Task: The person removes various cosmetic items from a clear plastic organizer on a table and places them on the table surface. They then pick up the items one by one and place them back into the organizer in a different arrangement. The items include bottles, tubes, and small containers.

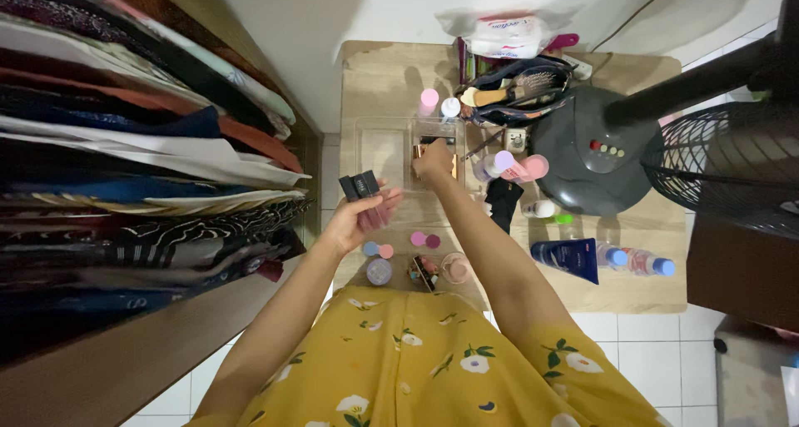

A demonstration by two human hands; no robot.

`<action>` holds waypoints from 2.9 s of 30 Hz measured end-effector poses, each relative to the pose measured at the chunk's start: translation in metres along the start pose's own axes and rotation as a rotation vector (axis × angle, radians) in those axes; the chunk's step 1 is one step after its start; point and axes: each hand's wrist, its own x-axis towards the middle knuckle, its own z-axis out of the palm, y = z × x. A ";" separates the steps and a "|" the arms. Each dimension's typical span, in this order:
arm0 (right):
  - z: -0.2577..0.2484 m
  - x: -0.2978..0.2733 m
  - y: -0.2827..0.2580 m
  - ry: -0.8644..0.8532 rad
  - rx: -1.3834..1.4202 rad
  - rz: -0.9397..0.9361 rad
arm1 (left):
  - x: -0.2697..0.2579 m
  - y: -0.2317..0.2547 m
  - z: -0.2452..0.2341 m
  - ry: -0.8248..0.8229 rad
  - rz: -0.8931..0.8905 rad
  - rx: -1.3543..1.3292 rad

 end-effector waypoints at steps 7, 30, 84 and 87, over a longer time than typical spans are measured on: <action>0.011 0.014 0.009 -0.097 -0.041 -0.066 | 0.006 -0.012 -0.015 0.049 0.027 0.064; -0.100 -0.137 0.129 -0.535 1.101 -0.036 | 0.047 -0.078 -0.008 0.074 -0.092 0.233; -0.034 -0.088 0.240 0.607 0.150 -0.035 | 0.055 -0.189 0.090 -0.207 0.448 2.445; -0.052 -0.114 0.224 0.626 0.106 -0.172 | 0.058 -0.193 0.085 -0.190 0.493 2.424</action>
